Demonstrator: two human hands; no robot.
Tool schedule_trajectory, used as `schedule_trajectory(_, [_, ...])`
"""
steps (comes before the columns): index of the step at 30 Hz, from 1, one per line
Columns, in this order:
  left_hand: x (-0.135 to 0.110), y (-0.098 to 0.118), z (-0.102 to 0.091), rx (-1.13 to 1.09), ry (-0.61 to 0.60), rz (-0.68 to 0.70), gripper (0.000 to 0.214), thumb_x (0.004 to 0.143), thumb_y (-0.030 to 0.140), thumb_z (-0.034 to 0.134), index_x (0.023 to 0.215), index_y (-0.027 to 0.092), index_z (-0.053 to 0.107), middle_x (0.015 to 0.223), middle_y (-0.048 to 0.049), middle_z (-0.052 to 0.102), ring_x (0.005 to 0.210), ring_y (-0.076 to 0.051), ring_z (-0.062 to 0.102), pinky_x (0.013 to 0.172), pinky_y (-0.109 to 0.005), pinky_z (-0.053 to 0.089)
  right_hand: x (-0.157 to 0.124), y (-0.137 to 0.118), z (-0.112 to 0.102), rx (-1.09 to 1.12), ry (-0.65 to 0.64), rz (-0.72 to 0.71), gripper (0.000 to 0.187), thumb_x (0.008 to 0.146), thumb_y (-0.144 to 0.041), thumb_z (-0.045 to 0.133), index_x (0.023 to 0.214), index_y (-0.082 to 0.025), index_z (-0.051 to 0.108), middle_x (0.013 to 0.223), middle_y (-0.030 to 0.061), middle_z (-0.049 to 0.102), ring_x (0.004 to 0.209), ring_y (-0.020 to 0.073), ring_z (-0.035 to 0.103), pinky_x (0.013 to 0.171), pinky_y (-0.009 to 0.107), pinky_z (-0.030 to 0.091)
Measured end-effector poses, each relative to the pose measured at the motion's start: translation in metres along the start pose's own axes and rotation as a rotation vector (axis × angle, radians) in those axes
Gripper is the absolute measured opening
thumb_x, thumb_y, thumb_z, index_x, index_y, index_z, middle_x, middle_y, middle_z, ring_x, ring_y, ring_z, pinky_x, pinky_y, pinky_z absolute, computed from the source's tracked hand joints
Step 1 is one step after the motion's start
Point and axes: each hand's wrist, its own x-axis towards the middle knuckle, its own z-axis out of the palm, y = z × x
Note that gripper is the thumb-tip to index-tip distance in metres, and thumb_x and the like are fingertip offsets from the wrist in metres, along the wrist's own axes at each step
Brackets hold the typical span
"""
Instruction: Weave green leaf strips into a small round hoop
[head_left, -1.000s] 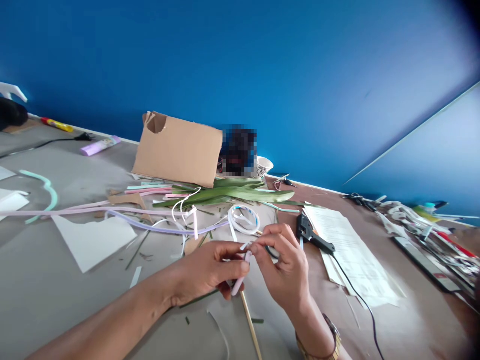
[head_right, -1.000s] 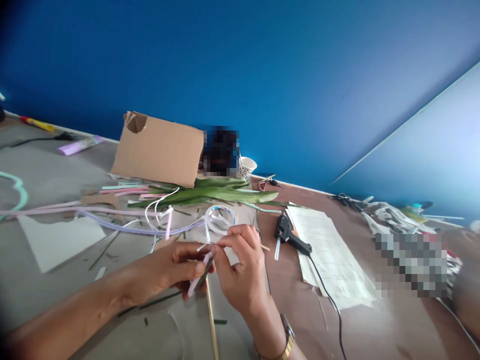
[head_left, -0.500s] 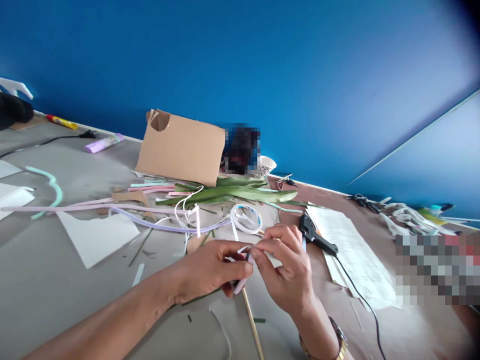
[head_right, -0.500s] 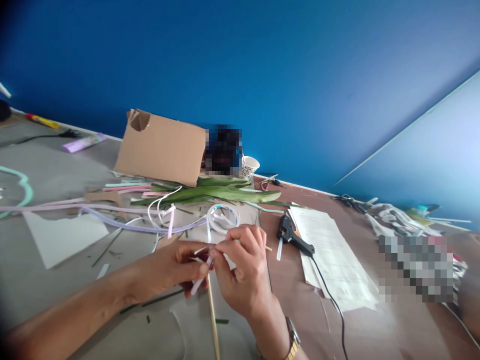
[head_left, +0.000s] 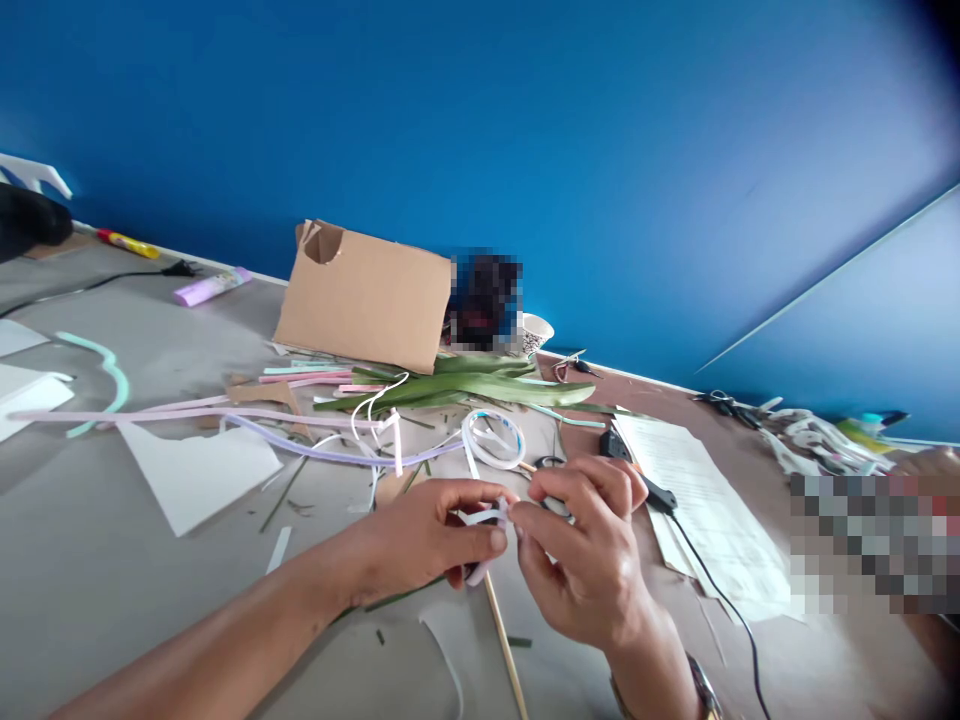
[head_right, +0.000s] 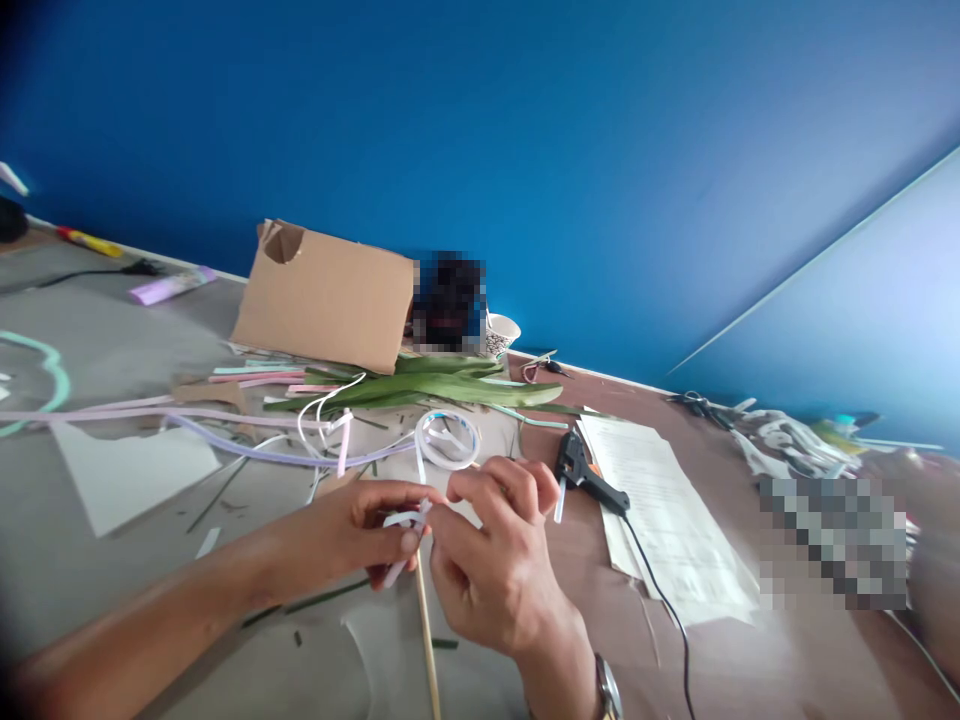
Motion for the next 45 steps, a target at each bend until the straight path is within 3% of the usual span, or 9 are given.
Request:
schedule_trajectory(11, [0.004, -0.013, -0.006, -0.008, -0.081, 0.051, 0.047, 0.08, 0.039, 0.065, 0.122, 0.02, 0.059, 0.079, 0.0007, 0.056, 0.056, -0.008, 0.049, 0.057, -0.024, 0.042, 0.001, 0.002, -0.007, 0.015, -0.055, -0.099, 0.012, 0.071, -0.01, 0.059, 0.078, -0.019, 0.064, 0.098, 0.0077, 0.058, 0.094, 0.0265, 0.044, 0.082, 0.046, 0.032])
schedule_trajectory(17, [0.002, -0.006, -0.003, 0.059, -0.148, 0.053, 0.029, 0.079, 0.03, 0.062, 0.105, 0.019, 0.067, 0.071, 0.0035, 0.05, 0.057, -0.009, 0.046, 0.056, -0.023, 0.041, 0.012, 0.007, -0.018, 0.117, -0.262, -0.205, 0.008, 0.079, -0.01, 0.057, 0.081, -0.016, 0.062, 0.095, 0.0067, 0.064, 0.094, 0.0224, 0.05, 0.084, 0.041, 0.038])
schedule_trajectory(20, [0.0, -0.003, -0.002, 0.097, -0.172, 0.018, 0.031, 0.079, 0.027, 0.06, 0.109, 0.021, 0.065, 0.063, 0.0054, 0.048, 0.055, -0.009, 0.045, 0.057, -0.023, 0.038, 0.013, 0.009, -0.022, 0.119, -0.342, -0.294, 0.012, 0.081, -0.008, 0.052, 0.079, -0.016, 0.062, 0.084, 0.0056, 0.066, 0.084, 0.0189, 0.053, 0.078, 0.037, 0.042])
schedule_trajectory(26, [-0.005, 0.003, -0.001, 0.126, -0.197, 0.024, 0.022, 0.08, 0.029, 0.058, 0.099, 0.02, 0.066, 0.062, 0.0056, 0.048, 0.056, -0.009, 0.045, 0.058, -0.022, 0.037, 0.008, 0.008, -0.025, 0.05, -0.209, -0.476, 0.017, 0.083, -0.007, 0.049, 0.083, -0.011, 0.065, 0.09, 0.0121, 0.067, 0.083, 0.0208, 0.057, 0.074, 0.038, 0.047])
schedule_trajectory(30, [-0.005, 0.001, 0.0, 0.164, -0.221, 0.025, 0.025, 0.08, 0.026, 0.055, 0.103, 0.021, 0.065, 0.061, 0.0052, 0.047, 0.056, -0.01, 0.043, 0.056, -0.023, 0.036, 0.005, 0.006, -0.026, 0.095, -0.202, -0.549, 0.019, 0.083, -0.006, 0.048, 0.078, -0.01, 0.066, 0.091, 0.0139, 0.066, 0.081, 0.0205, 0.058, 0.072, 0.037, 0.049])
schedule_trajectory(36, [-0.005, 0.001, 0.001, 0.139, -0.25, 0.016, 0.027, 0.08, 0.029, 0.055, 0.105, 0.022, 0.064, 0.062, 0.005, 0.049, 0.057, -0.01, 0.042, 0.054, -0.022, 0.033, 0.004, 0.005, -0.027, 0.123, -0.223, -0.47, 0.02, 0.083, -0.003, 0.045, 0.085, -0.01, 0.065, 0.082, 0.0111, 0.063, 0.075, 0.0188, 0.057, 0.071, 0.037, 0.05])
schedule_trajectory(40, [-0.005, 0.0, 0.002, 0.133, -0.235, 0.027, 0.022, 0.079, 0.026, 0.055, 0.098, 0.021, 0.065, 0.06, 0.0057, 0.046, 0.055, -0.01, 0.04, 0.054, -0.022, 0.034, 0.003, 0.004, -0.027, 0.123, -0.243, -0.526, 0.02, 0.083, -0.005, 0.045, 0.079, -0.01, 0.064, 0.085, 0.0136, 0.065, 0.078, 0.0217, 0.058, 0.07, 0.039, 0.052])
schedule_trajectory(45, [-0.006, -0.001, 0.001, 0.141, -0.21, 0.005, 0.021, 0.078, 0.025, 0.054, 0.096, 0.019, 0.064, 0.059, 0.0053, 0.046, 0.055, -0.01, 0.041, 0.054, -0.023, 0.034, 0.004, 0.004, -0.028, 0.068, -0.252, -0.52, 0.018, 0.082, -0.006, 0.049, 0.086, -0.006, 0.067, 0.088, 0.0163, 0.069, 0.084, 0.0238, 0.061, 0.072, 0.04, 0.053])
